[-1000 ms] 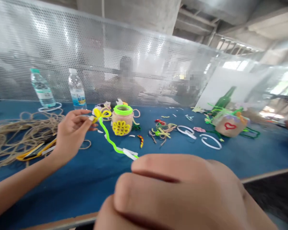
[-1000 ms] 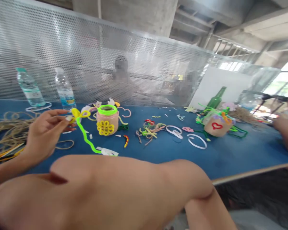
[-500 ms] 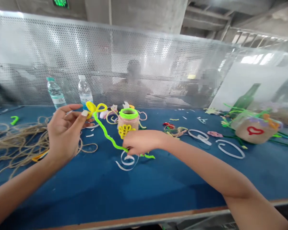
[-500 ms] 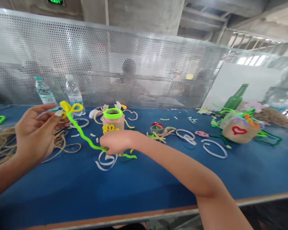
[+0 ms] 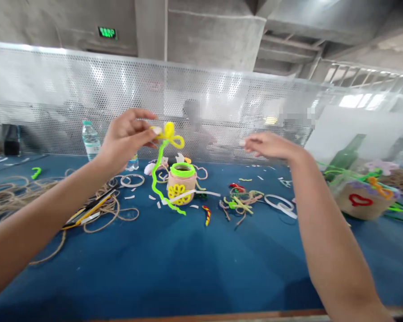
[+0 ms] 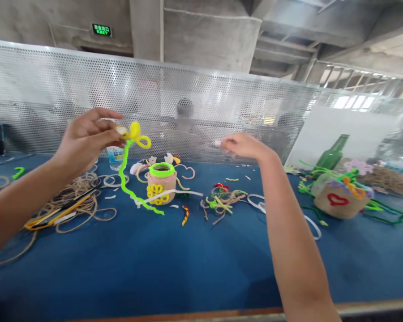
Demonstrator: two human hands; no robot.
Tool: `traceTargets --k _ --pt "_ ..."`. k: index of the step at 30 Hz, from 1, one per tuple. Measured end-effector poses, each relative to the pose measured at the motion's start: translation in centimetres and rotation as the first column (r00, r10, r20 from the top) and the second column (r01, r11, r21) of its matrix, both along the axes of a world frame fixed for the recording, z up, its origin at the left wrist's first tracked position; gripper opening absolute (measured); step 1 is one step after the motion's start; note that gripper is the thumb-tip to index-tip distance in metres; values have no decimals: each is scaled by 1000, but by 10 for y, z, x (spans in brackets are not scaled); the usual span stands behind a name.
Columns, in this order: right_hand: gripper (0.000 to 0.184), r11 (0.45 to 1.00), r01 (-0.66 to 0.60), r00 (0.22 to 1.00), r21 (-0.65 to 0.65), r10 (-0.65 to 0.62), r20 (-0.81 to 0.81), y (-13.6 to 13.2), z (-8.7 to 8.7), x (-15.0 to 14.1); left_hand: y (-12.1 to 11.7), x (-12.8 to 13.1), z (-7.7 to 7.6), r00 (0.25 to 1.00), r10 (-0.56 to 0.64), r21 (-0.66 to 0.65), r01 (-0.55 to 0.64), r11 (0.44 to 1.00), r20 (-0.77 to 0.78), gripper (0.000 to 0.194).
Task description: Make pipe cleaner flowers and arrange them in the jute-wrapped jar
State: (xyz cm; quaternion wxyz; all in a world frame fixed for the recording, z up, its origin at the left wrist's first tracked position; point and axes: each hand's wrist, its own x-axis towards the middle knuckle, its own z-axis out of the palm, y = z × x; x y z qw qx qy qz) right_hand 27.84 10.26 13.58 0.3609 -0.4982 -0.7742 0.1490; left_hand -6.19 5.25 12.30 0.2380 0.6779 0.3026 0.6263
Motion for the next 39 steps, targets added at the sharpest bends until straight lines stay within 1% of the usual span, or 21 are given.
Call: traceTargets --k 1,2,3,5,6,9,11,13,16,18,20,22,23,26,29,31,32,34,36,37,39 --pt "46 1000 -10 996 -15 9 -87 -10 5 -6 2 11 4 994 -54 20 56 998 -96 29" --pt "50 993 -118 981 -26 113 -157 -22 9 -15 4 21 6 978 -99 34 107 994 -184 34" --pt "52 972 -232 955 -34 221 -198 -33 13 -26 5 32 9 956 -138 38 153 988 -259 39" --pt "51 924 -373 916 -82 353 -192 -49 18 -50 8 51 11 917 -183 43 211 976 -354 47" --pt "48 911 -399 911 -106 381 -159 -54 18 -59 9 58 11 910 -190 49 223 974 -369 49" --pt "39 905 -405 912 -127 391 -122 -56 15 -74 8 72 11 938 -162 38 182 983 -305 48" --pt "35 909 -402 911 -107 386 -147 -52 12 -75 7 74 10 962 -141 0 145 989 -233 45" --pt "31 913 -399 908 -80 382 -174 -51 12 -74 6 73 9 972 -136 -20 135 991 -191 42" --pt "27 928 -371 912 -42 356 -202 -53 15 -71 6 68 9 967 -166 40 177 983 -196 41" --pt "24 938 -348 912 -16 334 -238 -56 17 -68 3 65 12 959 -207 32 217 976 -196 42" --pt "22 945 -327 903 19 318 -290 -57 20 -62 -2 63 15 952 -254 -87 243 966 -171 47" --pt "20 952 -299 889 58 300 -345 -57 22 -55 -8 64 15 933 -316 -234 273 933 -171 59" --pt "18 958 -276 883 76 284 -373 -57 23 -52 -10 66 14 915 -353 -278 294 915 -194 66" --pt "13 978 -176 848 110 208 -488 -58 29 -42 -7 70 6 847 -439 -300 353 886 -301 75" --pt "10 990 -81 746 114 136 -652 -59 37 -28 5 69 -1 805 -454 -296 359 885 -382 70" --pt "16 993 -40 680 113 110 -725 -58 43 -13 13 65 -1 783 -444 -277 353 894 -436 61" --pt "20 992 -24 666 122 107 -738 -56 45 -4 17 61 0 767 -434 -260 350 900 -472 55" --pt "27 985 16 664 173 119 -738 -52 47 16 22 52 6 730 -400 -218 336 916 -554 39" --pt "24 971 62 644 233 139 -752 -48 47 34 25 41 13 701 -362 -176 325 929 -615 28" --pt "22 966 83 633 247 140 -761 -46 45 41 26 36 16 696 -351 -157 329 931 -627 26" --pt "19 964 120 607 237 118 -786 -42 42 49 29 26 21 717 -332 -104 344 933 -612 27"
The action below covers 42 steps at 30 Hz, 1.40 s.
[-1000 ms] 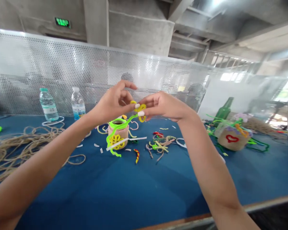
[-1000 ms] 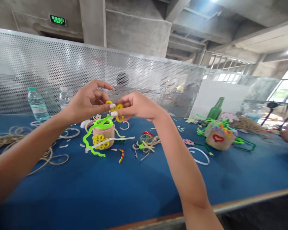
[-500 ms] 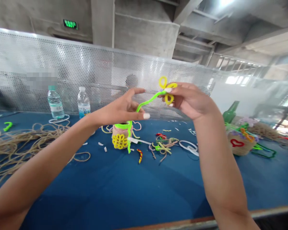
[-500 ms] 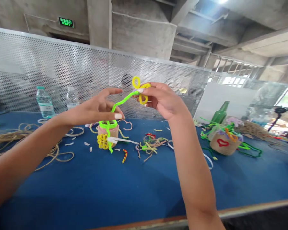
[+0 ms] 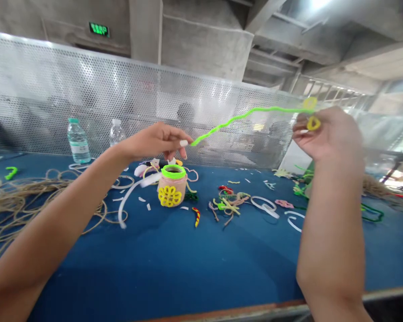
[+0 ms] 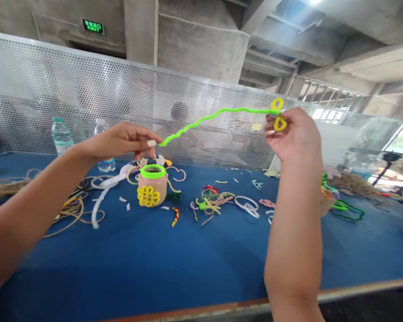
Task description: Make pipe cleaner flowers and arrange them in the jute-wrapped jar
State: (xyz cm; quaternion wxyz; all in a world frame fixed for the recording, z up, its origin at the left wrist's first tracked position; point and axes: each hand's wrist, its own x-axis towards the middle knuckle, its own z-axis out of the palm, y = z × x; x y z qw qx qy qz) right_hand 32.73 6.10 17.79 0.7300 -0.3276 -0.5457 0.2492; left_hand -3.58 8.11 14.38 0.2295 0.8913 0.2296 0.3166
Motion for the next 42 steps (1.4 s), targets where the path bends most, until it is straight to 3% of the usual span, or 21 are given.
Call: traceTargets --k 4,6,7,8,10,12,14,17,20,22,24,27,34,37,39,42 --pt "13 996 13 998 -91 -18 -56 8 -5 -4 6 -13 3 998 60 188 -65 980 35 31" --pt "13 992 -19 1000 -125 16 -22 10 -6 -15 7 -12 2 988 155 375 -143 916 0 34" --pt "13 989 -48 999 -137 50 13 10 -7 -21 7 -10 0 976 219 492 -196 848 11 36" --pt "12 985 -85 995 -149 92 43 9 -7 -29 7 -6 -3 957 285 616 -251 747 44 39" --pt "9 973 -157 984 -166 169 61 2 -7 -46 5 4 -11 924 365 837 -290 464 117 44" --pt "7 965 -209 977 -160 213 13 -7 -7 -63 2 16 -23 919 382 959 -191 209 100 47" --pt "6 962 -232 972 -146 233 -8 -16 -8 -77 1 28 -36 940 341 995 -55 83 23 48" --pt "12 957 -247 967 -151 253 21 -21 -9 -88 0 42 -52 989 151 1000 6 -29 -1 41" --pt "10 965 -213 971 -154 226 77 -15 -11 -87 -7 50 -56 1000 8 999 -7 -44 7 27" --pt "10 972 -189 970 -141 207 125 -10 -12 -84 -20 54 -52 997 -28 996 64 -56 -65 18" --pt "12 977 -169 972 -132 187 145 -7 -11 -80 -35 58 -49 987 -52 981 143 -129 -151 7" --pt "13 986 -109 984 -125 125 126 -7 -10 -76 -53 65 -50 982 -79 962 148 -229 -170 9" --pt "11 997 -49 979 -55 59 194 -14 -9 -73 -68 71 -51 963 -261 976 16 -218 -74 11" --pt "13 998 -47 972 35 38 230 -23 -9 -79 -63 61 -45 979 -201 970 -12 -241 -37 11" --pt "15 994 -63 964 92 36 265 -32 -9 -86 -55 54 -41 994 -100 981 -69 -182 52 11" --pt "17 989 -88 943 122 43 330 -46 -10 -99 -45 48 -37 964 78 966 -257 24 254 11"
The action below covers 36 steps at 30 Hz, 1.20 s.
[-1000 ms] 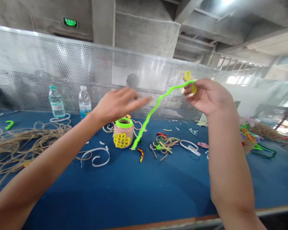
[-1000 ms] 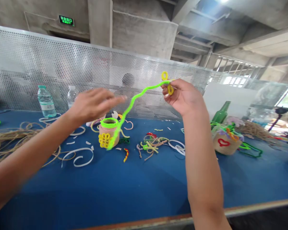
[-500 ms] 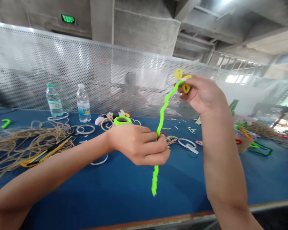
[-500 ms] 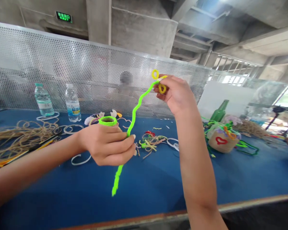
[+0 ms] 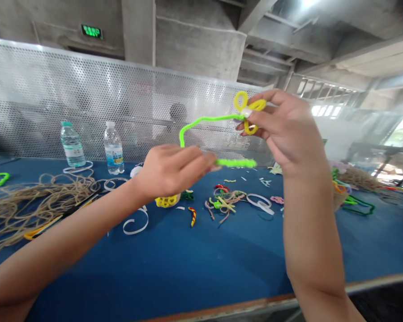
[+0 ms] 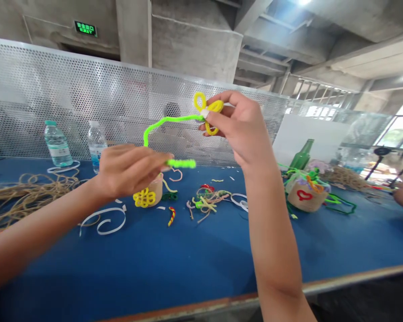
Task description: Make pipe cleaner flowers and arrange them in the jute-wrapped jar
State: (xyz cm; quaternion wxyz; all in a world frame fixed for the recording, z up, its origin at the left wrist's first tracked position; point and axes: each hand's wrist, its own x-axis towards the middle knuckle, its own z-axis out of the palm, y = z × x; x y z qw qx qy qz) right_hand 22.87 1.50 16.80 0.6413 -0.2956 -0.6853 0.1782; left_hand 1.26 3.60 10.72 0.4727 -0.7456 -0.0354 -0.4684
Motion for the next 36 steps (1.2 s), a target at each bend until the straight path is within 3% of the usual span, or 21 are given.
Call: traceTargets --k 4,13,20,24,36 --pt "17 999 -33 996 7 33 80 -13 -4 -16 8 0 4 988 18 -196 13 981 153 18" --pt "17 989 -102 984 -103 116 133 -22 -8 -28 19 -6 4 981 81 -220 -41 975 175 16" --pt "20 987 -108 990 -115 117 79 -20 -8 -30 13 -7 3 961 40 -317 50 947 273 23" --pt "18 990 -99 984 -104 113 138 -18 -10 -28 11 -7 5 972 120 -381 -35 924 203 37" --pt "25 977 -128 972 -173 158 172 -16 -10 -28 24 -11 7 984 170 -284 -148 947 54 43"
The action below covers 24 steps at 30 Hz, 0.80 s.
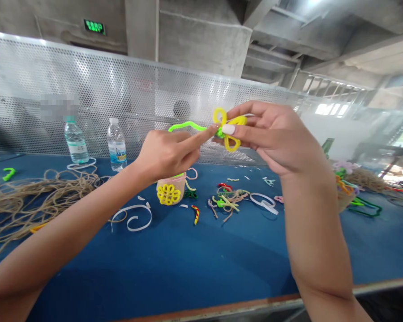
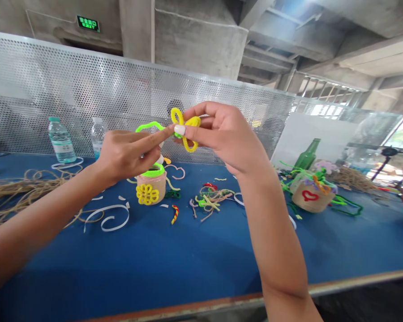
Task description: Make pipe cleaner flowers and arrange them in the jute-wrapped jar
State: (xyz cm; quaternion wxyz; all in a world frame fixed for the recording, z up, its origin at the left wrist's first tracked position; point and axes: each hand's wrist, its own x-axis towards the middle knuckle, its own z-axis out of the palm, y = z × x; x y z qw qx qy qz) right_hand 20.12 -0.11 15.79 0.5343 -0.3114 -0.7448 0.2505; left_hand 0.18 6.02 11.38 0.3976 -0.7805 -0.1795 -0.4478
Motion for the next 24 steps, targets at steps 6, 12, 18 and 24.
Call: traceTargets --k 6,12,18,24 --pt "28 1000 21 998 5 -21 -58 10 -3 -6 1 -1 1 999 11 -14 -12 1000 -33 40" --pt "27 993 -47 996 -105 38 -81 32 -7 -1 -2 -3 4 996 88 131 -91 987 29 26" --pt "29 985 -67 997 -156 60 -49 45 -13 -5 5 -3 7 995 37 108 -27 994 -91 17" --pt "36 1000 14 1000 -27 -15 -28 49 -19 -12 17 1 1 995 -91 -275 79 958 -29 24"
